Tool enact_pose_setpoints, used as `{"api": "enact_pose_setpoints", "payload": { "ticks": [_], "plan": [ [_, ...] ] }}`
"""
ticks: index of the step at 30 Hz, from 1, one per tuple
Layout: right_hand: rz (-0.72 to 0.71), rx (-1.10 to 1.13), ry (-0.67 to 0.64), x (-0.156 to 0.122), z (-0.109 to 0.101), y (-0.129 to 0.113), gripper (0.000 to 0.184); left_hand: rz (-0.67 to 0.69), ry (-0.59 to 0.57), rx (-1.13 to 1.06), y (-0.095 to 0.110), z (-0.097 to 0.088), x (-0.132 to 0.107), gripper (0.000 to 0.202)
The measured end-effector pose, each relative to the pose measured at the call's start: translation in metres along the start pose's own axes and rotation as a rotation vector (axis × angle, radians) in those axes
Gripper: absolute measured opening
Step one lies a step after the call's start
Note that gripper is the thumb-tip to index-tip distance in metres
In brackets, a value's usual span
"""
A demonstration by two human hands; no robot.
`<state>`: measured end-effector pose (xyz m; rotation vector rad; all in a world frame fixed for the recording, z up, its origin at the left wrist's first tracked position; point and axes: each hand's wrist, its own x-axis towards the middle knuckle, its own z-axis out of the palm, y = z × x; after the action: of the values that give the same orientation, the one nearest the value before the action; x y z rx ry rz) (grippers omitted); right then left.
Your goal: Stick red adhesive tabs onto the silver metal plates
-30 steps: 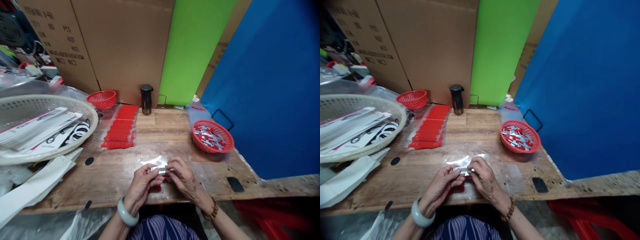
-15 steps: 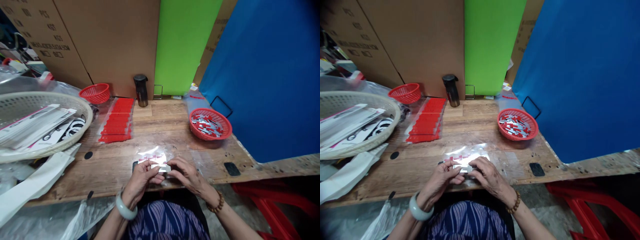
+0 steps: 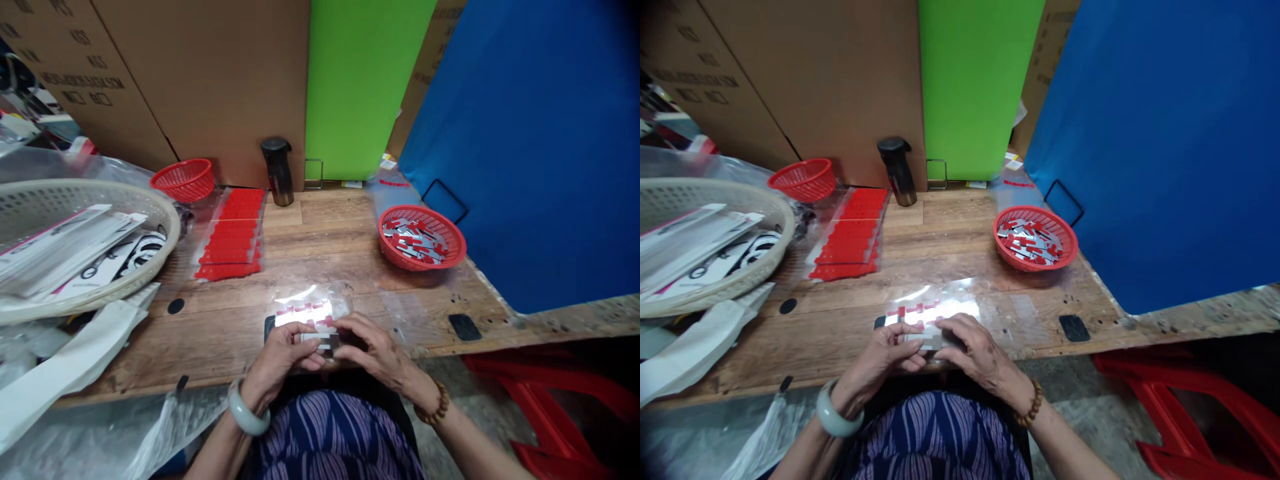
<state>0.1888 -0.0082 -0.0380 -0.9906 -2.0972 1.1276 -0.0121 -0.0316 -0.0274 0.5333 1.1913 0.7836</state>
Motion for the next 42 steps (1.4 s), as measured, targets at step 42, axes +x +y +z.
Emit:
{"api": "enact_pose_setpoints", "payload": {
  "ticks": [42],
  "plan": [
    [0.182, -0.269, 0.325, 0.054, 0.032, 0.007, 0.015, 0.285, 0.292, -0.164, 0.015, -0.002, 0.059, 0.016]
  ]
}}
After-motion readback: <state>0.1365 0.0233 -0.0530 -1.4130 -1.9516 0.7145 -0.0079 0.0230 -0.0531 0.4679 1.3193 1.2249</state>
